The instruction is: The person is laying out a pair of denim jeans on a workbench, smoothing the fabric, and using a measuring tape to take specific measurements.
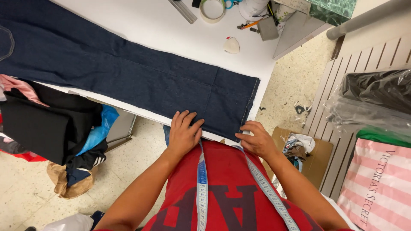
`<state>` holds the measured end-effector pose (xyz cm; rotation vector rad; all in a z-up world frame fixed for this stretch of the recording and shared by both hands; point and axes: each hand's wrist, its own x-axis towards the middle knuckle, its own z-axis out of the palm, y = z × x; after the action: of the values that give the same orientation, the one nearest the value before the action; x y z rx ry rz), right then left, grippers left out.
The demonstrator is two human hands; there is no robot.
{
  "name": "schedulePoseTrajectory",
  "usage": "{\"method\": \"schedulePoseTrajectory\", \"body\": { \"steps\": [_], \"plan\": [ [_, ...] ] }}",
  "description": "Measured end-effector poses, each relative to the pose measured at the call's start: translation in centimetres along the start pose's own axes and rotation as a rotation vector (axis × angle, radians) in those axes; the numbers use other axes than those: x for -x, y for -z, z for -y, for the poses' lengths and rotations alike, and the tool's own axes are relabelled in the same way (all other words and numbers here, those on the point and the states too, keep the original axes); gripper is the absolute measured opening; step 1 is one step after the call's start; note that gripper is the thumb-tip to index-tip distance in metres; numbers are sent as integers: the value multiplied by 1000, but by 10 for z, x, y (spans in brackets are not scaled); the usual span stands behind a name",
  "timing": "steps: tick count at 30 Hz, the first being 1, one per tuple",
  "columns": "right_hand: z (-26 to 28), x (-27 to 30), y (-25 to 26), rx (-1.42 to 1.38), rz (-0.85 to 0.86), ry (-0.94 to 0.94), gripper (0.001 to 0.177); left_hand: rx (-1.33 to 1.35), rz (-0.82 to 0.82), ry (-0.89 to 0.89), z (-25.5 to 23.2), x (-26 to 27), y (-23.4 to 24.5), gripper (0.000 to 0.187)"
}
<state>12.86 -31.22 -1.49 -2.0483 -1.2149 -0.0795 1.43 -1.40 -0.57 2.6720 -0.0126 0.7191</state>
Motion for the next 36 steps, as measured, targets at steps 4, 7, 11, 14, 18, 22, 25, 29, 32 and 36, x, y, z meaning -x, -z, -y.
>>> {"method": "schedulePoseTrajectory", "body": {
  "steps": [4, 7, 11, 14, 18, 22, 25, 29, 32, 36],
  "plan": [
    [3, -2, -1, 33, -14, -8, 20, 58, 48, -32, 11, 7, 4, 32],
    [8, -8, 1, 35, -50, 4, 10, 41, 98, -58, 17, 9, 5, 36],
    [-6, -38, -5, 141, -145, -9, 21, 39, 94, -73, 14, 7, 9, 38],
    [-18, -93, 10, 255, -291, -47, 14, 60, 76, -56, 3, -1, 9, 37],
    [-51, -125, 22, 151, -230, -545, 37, 143, 145, -113, -19, -3, -16, 34],
    [-66, -127, 28, 75, -155, -723, 32, 208, 215, -232, -36, -10, -29, 36],
    [-67, -129, 30, 87, -115, -787, 21, 210, 222, -258, -33, -11, -25, 35],
    [-83, -139, 30, -60, -203, -900, 18, 198, 229, -280, -28, -15, -25, 34],
    [-88, -135, 27, -145, -261, -1008, 43, 169, 217, -309, -30, -8, -29, 34],
    [-75, -139, 29, -157, -287, -980, 34, 189, 247, -352, -29, -9, -34, 38]
  ]
}}
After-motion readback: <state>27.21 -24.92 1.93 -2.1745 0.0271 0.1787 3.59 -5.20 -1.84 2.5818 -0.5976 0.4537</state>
